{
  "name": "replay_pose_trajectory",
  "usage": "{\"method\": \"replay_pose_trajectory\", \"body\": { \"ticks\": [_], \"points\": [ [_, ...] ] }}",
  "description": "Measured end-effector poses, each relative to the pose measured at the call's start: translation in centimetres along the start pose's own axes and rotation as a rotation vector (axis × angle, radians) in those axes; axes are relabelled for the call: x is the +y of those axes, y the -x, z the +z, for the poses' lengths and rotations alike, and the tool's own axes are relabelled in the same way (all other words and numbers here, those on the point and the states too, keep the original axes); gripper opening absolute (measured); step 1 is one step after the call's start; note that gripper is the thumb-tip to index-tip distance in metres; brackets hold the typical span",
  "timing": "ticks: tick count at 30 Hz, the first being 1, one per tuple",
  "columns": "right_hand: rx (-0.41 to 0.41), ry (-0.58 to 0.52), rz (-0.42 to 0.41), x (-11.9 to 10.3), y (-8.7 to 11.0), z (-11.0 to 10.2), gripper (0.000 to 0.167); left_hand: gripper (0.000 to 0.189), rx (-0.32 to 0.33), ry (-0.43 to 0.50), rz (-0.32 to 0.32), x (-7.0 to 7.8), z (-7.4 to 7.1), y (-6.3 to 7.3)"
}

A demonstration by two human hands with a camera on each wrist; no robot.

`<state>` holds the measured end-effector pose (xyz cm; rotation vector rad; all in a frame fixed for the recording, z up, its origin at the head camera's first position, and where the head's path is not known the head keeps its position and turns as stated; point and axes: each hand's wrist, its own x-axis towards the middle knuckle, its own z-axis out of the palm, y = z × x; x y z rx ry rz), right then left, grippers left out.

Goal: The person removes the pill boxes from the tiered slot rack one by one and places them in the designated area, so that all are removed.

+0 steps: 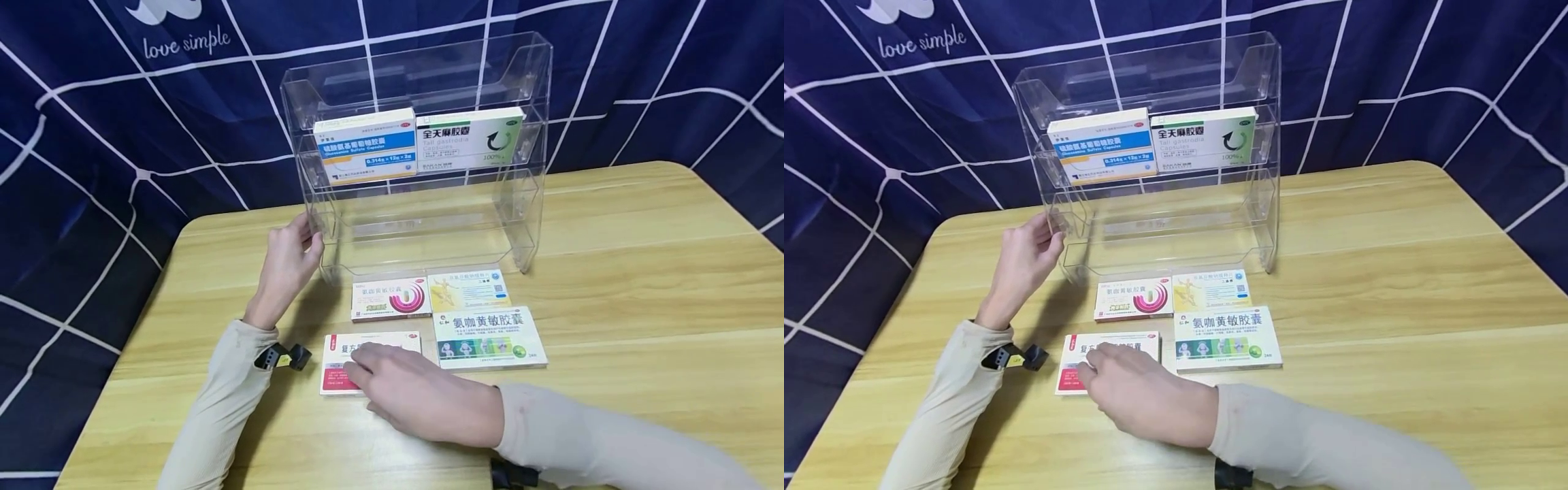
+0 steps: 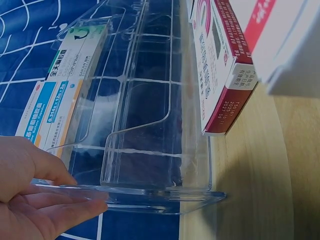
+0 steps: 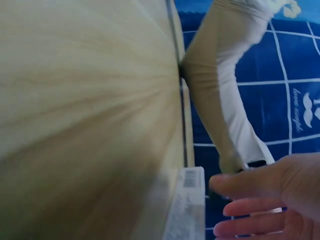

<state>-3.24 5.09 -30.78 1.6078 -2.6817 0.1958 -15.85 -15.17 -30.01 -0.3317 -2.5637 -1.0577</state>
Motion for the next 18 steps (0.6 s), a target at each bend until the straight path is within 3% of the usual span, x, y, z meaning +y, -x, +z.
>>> {"method": "replay_pose_trajectory", "body": {
  "ticks": [5, 18],
  "points": [
    [-0.032, 0.133, 0.004, -0.46, -0.25, 0.97, 0.034, 0.02, -0.003, 0.003, 0.002, 0.09, 0.07, -0.05],
    [-0.053, 0.172, 0.033, -0.54, -0.51, 1.07, 0.037, 0.021, 0.002, 0.0, -0.001, -0.02, 0.01, -0.04]
  ]
}}
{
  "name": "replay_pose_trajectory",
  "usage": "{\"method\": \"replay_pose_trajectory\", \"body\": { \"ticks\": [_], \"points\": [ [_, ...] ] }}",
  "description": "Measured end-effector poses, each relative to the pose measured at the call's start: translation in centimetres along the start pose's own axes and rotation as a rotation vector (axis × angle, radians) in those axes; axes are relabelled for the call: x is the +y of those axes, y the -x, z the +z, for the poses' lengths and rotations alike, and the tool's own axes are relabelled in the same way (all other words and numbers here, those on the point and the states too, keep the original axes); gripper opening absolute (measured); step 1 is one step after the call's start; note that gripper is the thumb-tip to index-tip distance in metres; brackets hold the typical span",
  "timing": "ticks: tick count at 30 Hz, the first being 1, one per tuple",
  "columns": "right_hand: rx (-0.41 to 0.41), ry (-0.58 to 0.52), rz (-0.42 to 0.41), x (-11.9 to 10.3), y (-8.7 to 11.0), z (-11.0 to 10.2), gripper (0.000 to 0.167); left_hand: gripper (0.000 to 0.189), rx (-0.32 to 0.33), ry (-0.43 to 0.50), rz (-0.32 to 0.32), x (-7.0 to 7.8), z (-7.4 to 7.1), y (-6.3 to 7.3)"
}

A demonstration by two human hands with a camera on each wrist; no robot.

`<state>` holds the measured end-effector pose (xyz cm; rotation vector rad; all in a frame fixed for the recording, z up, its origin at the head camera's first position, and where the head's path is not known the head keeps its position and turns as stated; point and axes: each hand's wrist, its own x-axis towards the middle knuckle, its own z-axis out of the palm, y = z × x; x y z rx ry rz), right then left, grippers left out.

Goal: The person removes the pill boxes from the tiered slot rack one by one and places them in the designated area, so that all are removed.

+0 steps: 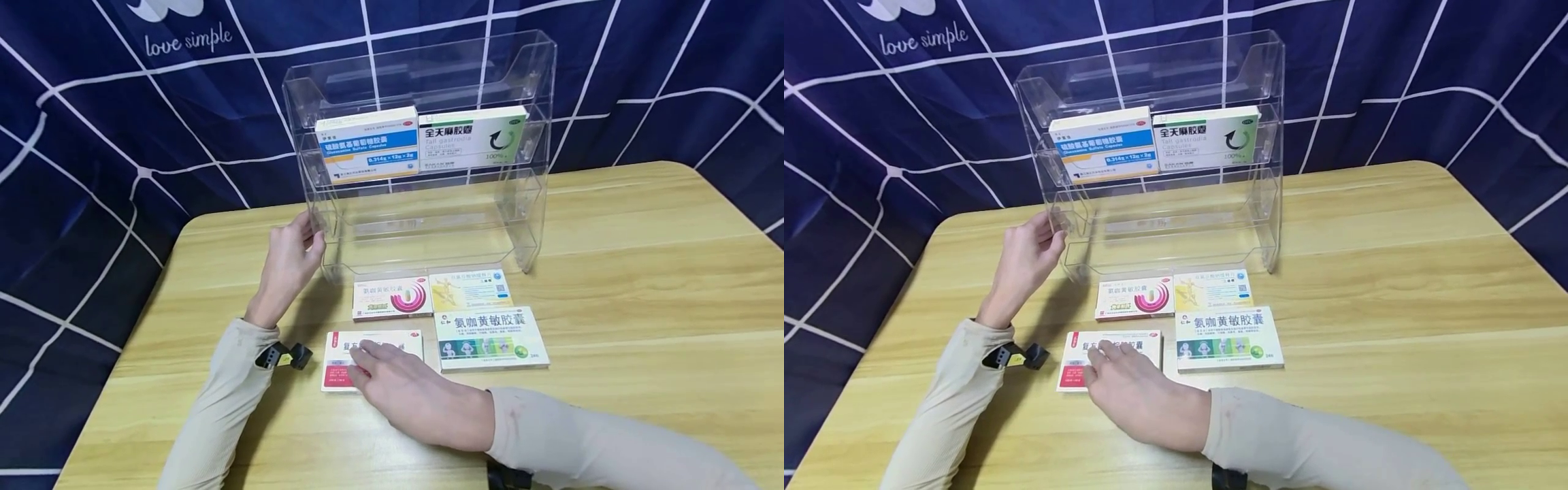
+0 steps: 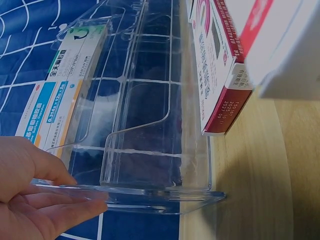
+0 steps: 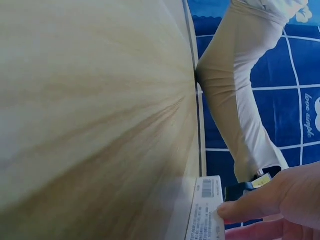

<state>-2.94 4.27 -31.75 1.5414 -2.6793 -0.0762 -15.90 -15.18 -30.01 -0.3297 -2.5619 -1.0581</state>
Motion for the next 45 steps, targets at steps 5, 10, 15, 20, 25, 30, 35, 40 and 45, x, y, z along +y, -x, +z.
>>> {"method": "replay_pose_trajectory", "body": {
  "ticks": [5, 10, 15, 20, 25, 30, 35, 40, 45],
  "points": [
    [-0.002, -0.03, 0.03, 0.4, -0.1, 0.1, 0.036, 0.02, -0.003, 0.002, 0.0, -0.1, 0.0, 0.0],
    [0.028, -0.047, 0.05, 1.0, -0.4, 0.3, 0.033, 0.02, 0.0, 0.005, 0.001, 0.0, 0.0, 0.0],
    [0.013, -0.078, 0.058, 1.5, -0.4, 0.1, 0.035, 0.02, 0.006, 0.001, 0.007, -0.1, 0.0, 0.0],
    [-0.068, -0.121, 0.052, 2.2, -0.5, -0.4, 0.039, 0.02, 0.011, -0.002, 0.019, -0.1, -0.1, -0.1],
    [-0.094, -0.127, 0.047, 2.6, -0.4, -0.8, 0.037, 0.02, 0.013, -0.012, 0.025, -0.1, -0.1, -0.1],
    [-0.08, -0.124, 0.045, 2.7, -0.3, -0.8, 0.034, 0.02, 0.009, -0.01, 0.02, -0.1, -0.1, -0.2],
    [-0.08, -0.128, 0.049, 2.8, -0.3, -1.0, 0.032, 0.02, 0.006, -0.011, 0.016, -0.2, 0.0, -0.1],
    [-0.063, -0.107, 0.032, 2.9, -0.3, -0.9, 0.031, 0.019, 0.005, -0.02, 0.02, -0.3, 0.0, -0.2],
    [-0.067, -0.103, 0.03, 2.9, -0.3, -0.9, 0.031, 0.019, 0.003, -0.019, 0.022, -0.3, 0.0, -0.1]
  ]
}}
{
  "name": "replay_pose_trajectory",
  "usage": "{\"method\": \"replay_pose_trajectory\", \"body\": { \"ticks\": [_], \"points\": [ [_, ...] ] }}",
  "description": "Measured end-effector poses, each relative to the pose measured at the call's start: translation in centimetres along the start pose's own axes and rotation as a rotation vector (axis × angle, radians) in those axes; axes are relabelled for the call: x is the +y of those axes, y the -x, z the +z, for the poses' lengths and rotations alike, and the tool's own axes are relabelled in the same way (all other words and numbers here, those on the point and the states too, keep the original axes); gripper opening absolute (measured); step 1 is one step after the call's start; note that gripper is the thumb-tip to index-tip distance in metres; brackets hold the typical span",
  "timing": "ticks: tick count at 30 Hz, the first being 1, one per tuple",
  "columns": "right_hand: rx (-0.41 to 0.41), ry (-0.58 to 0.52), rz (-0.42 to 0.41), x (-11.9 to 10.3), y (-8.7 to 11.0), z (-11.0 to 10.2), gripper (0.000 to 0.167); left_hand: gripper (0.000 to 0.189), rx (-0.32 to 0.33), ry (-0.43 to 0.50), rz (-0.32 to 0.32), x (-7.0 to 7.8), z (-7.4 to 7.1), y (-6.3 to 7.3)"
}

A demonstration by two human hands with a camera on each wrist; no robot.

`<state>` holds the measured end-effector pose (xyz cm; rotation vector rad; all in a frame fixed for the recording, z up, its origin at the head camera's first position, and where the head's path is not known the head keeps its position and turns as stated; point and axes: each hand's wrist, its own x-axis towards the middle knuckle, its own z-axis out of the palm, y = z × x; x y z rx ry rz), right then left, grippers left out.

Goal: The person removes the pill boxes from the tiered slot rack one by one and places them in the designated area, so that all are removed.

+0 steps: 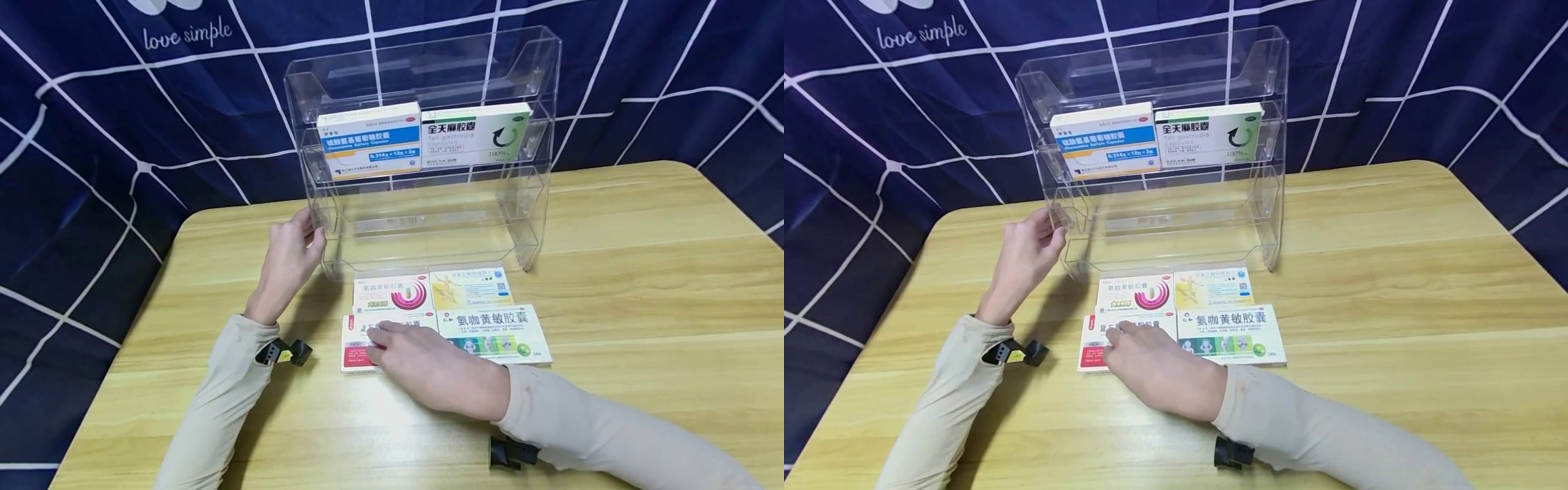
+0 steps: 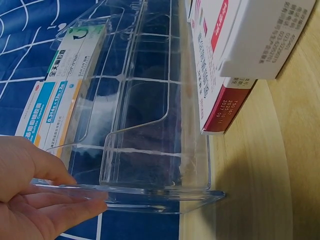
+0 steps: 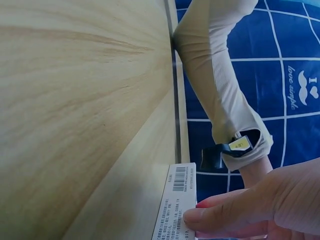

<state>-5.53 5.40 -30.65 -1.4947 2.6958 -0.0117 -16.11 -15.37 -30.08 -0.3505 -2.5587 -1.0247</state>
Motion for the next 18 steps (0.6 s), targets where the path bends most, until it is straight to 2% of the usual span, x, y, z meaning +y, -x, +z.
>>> {"method": "replay_pose_trajectory", "body": {
  "ticks": [18],
  "points": [
    [0.037, 0.005, -0.025, 0.14, 0.16, 0.28, 0.031, 0.02, 0.001, 0.02, -0.005, -0.02, 0.06, 0.02]
  ]
}}
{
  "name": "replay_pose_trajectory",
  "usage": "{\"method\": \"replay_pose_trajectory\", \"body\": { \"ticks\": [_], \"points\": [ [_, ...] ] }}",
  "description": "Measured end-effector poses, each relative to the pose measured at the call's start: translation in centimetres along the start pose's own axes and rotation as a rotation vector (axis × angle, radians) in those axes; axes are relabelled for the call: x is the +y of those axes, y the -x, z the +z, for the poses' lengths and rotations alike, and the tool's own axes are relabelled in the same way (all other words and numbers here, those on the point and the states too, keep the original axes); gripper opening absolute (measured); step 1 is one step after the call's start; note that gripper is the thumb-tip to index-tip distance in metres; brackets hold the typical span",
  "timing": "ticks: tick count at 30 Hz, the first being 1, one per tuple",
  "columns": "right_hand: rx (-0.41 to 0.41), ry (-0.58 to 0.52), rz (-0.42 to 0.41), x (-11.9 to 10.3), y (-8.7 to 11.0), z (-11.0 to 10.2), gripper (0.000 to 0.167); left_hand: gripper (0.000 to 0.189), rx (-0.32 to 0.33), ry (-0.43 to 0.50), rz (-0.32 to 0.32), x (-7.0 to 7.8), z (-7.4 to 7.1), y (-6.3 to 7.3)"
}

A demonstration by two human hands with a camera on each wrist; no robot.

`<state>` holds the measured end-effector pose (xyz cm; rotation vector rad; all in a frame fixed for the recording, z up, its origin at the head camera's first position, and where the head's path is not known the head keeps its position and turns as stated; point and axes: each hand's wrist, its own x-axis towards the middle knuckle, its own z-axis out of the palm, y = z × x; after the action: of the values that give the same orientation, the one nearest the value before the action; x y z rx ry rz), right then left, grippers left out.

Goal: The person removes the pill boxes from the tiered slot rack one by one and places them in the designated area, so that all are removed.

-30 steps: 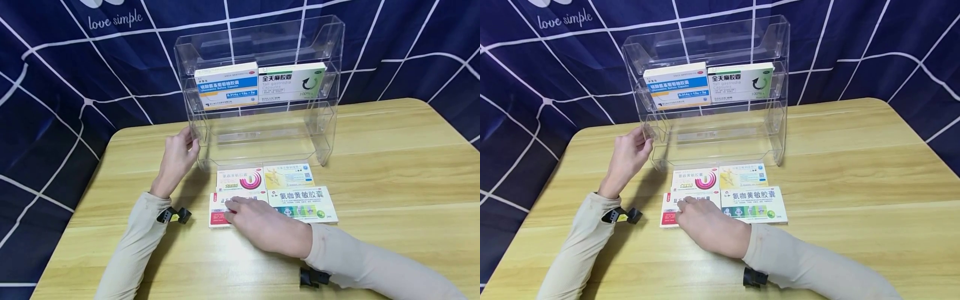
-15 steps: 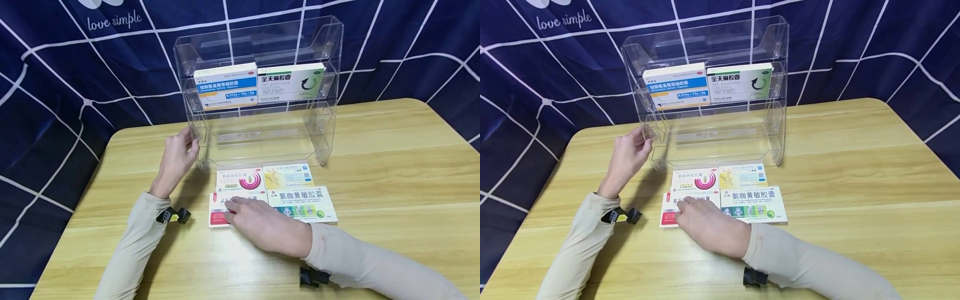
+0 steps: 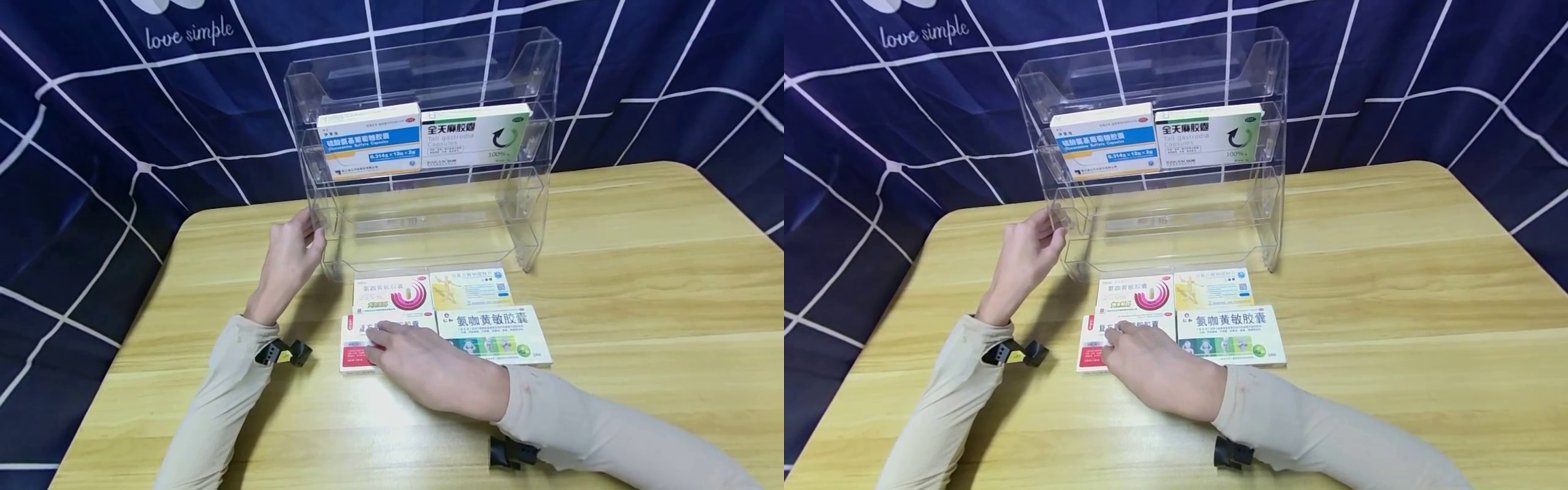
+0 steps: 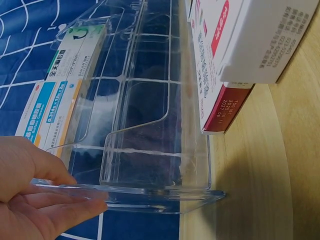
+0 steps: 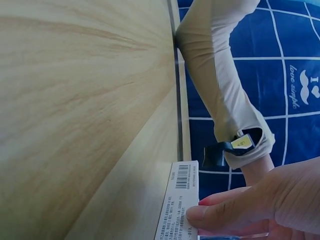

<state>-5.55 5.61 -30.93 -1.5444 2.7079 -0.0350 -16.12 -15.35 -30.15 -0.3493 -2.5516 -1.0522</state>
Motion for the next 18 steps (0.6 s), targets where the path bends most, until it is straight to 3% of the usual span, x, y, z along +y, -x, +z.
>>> {"method": "replay_pose_trajectory", "body": {
  "ticks": [18],
  "points": [
    [-0.012, -0.003, 0.0, 0.05, 0.0, 0.1, 0.032, 0.021, 0.006, -0.001, 0.006, -0.06, 0.01, -0.01]
  ]
}}
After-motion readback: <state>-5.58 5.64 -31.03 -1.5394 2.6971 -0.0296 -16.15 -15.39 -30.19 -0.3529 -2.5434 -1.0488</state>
